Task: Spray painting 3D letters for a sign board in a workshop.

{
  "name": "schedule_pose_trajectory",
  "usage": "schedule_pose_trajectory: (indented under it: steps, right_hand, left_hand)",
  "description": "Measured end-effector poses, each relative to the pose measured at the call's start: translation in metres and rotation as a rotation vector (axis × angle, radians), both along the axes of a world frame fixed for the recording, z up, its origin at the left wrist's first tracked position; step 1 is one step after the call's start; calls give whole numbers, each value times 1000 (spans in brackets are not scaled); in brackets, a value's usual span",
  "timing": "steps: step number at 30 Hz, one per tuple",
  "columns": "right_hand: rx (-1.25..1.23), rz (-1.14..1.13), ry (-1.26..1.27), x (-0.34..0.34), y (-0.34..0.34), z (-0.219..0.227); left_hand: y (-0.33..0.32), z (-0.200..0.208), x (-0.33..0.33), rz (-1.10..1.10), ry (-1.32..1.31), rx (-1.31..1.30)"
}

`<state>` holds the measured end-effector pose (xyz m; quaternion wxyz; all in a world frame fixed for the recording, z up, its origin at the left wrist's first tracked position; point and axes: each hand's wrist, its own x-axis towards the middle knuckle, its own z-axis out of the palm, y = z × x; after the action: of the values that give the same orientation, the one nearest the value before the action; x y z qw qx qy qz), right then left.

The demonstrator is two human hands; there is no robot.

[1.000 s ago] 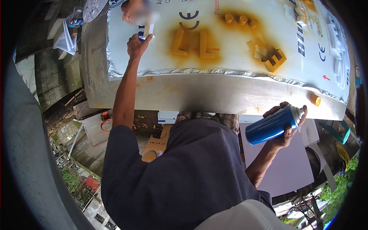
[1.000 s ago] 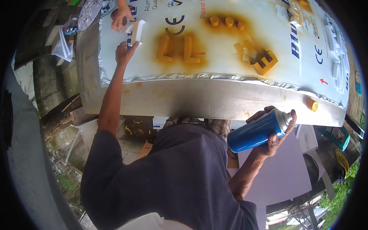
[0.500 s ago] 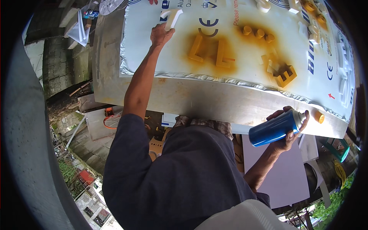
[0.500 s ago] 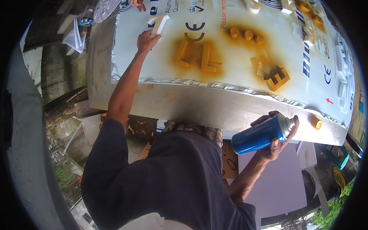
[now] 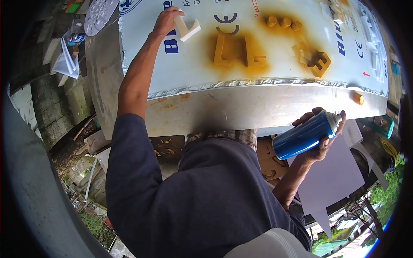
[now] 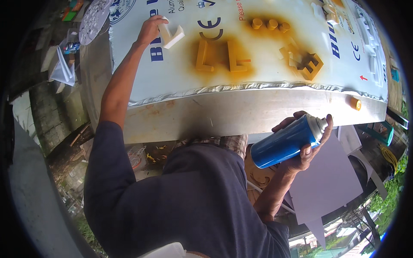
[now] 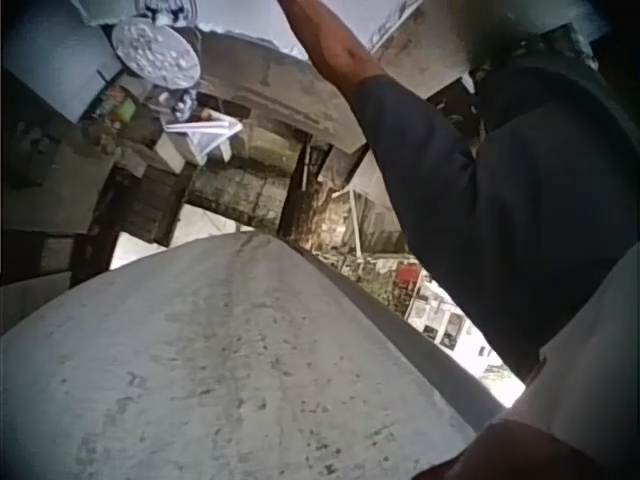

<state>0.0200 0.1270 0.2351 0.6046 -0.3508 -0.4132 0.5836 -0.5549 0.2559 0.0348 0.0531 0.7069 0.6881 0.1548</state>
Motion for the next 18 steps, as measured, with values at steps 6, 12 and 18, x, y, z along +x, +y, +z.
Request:
schedule_pose_trajectory:
  steps: [6,12,18]
  right_hand:
    - [-48,-85,-139,-60,-51,-4]
    - [-5,-163,-208,-84,-85,0]
    - [-4,-201,-197,-80,-93,-4]
  left_hand:
    - [20,-7,-16,-194,-26,77]
    - [7,-7,-16,-319,-62,142]
    - [-24,13,6,-128,-254,208]
